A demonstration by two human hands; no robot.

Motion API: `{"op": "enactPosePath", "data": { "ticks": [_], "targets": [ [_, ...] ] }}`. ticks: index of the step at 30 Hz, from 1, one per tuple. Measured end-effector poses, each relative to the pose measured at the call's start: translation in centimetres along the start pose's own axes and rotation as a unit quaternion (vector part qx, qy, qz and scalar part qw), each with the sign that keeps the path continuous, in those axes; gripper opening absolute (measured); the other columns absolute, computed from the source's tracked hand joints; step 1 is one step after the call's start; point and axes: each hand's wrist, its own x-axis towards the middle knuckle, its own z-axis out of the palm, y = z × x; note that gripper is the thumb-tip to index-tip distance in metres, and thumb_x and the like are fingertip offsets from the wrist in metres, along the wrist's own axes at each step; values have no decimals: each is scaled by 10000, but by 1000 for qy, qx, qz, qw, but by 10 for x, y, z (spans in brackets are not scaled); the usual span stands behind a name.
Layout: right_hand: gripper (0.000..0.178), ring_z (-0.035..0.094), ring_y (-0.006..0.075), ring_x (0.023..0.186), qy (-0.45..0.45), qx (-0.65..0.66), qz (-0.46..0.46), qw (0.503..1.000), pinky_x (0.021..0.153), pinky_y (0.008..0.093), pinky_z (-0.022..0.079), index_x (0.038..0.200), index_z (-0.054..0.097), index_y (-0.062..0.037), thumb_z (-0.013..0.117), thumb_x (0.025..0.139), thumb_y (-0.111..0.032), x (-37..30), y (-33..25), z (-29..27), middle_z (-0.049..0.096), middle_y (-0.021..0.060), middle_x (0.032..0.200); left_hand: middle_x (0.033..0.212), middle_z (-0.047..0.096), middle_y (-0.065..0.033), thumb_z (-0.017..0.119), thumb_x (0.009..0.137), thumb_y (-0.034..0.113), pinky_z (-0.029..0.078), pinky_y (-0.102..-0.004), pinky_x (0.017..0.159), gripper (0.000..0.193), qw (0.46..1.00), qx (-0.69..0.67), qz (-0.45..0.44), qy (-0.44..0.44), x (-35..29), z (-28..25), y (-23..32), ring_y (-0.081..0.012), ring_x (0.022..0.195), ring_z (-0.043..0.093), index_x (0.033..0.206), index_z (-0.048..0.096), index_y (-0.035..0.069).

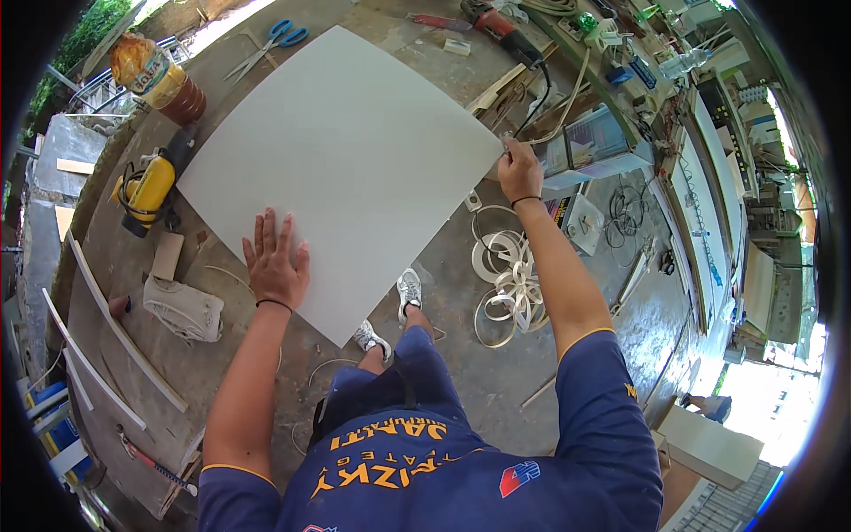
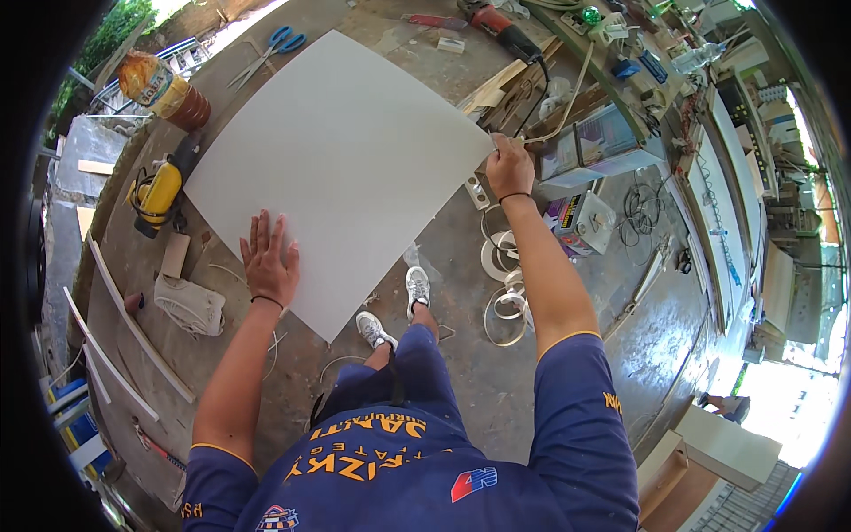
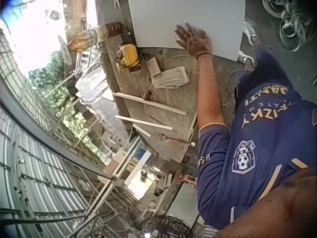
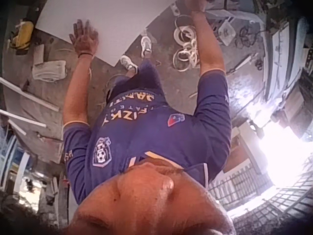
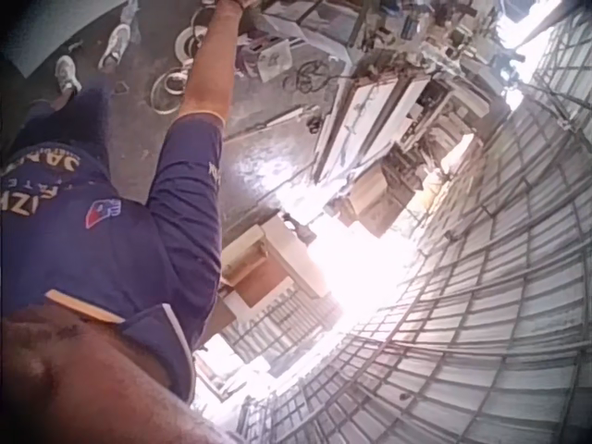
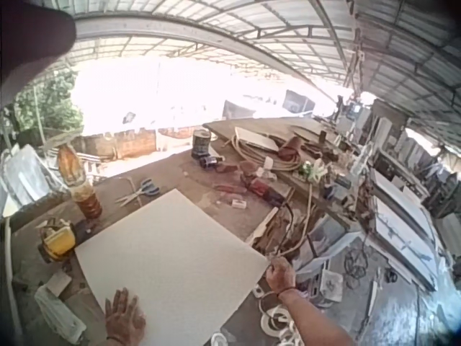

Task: The person sands the edges of a square board with a sanding block and trims the excess edge banding along the edges and corners using a small blade.

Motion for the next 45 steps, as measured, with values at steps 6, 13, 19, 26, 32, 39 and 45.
{"op": "enactPosePath", "data": {
  "ticks": [6, 13, 19, 26, 32, 39, 45],
  "targets": [
    [270, 590, 356, 762, -41, 25, -45, 998, 685, 448, 490, 986, 637, -103, 589, 730, -33, -42, -55, -10, 575, 145, 794, 1535, 301, -77, 512, 905, 377, 146, -528, 1153, 538, 1000, -4, -6, 6, 3, 2, 4, -256, 1437, 235, 1417, 422, 239],
    [184, 559, 245, 641, -131, 94, -192, 968, 503, 389, 460, 911, 625, -124, 611, 732, -80, -188, -209, -31, 534, 70, 721, 1536, 298, -64, 466, 918, 419, 136, -506, 1163, 528, 1000, 3, -24, 7, 6, 4, 6, -228, 1442, 220, 1417, 425, 254],
    [195, 607, 253, 750, -311, 268, -260, 874, 645, 346, 505, 923, 679, -126, 578, 759, -93, -235, -287, -78, 553, 88, 776, 1534, 305, -53, 461, 914, 426, 136, -501, 1165, 530, 999, -4, -28, 21, 4, 10, -1, -225, 1441, 224, 1412, 433, 246],
    [198, 606, 285, 712, -69, 140, 59, 986, 641, 392, 485, 987, 659, -77, 604, 799, -100, -71, -55, -23, 608, 134, 805, 1542, 297, -44, 480, 920, 400, 130, -499, 1169, 538, 1000, 1, -23, 9, 6, 0, 5, -233, 1438, 230, 1427, 409, 234],
    [301, 619, 359, 834, -73, -32, 19, 997, 754, 452, 498, 1087, 662, -98, 551, 810, -131, 12, 0, -15, 636, 162, 943, 1527, 322, -54, 498, 907, 404, 145, -507, 1163, 521, 1000, 2, -11, 24, 2, 9, 1, -237, 1431, 249, 1397, 452, 233],
    [316, 612, 357, 811, -95, -37, -54, 993, 716, 433, 500, 1079, 654, -110, 582, 772, -100, -23, -49, -12, 600, 162, 851, 1533, 312, -52, 532, 906, 358, 155, -515, 1158, 528, 999, -12, -27, 20, 2, 2, 3, -242, 1431, 249, 1411, 427, 242],
    [336, 544, 289, 652, -56, 121, -230, 964, 593, 400, 474, 1062, 640, -117, 615, 735, -46, -141, -152, -21, 536, 103, 727, 1544, 292, -44, 451, 927, 445, 136, -485, 1169, 530, 999, 12, -40, 7, 8, 4, 10, -218, 1438, 234, 1421, 419, 253]
  ]
}}
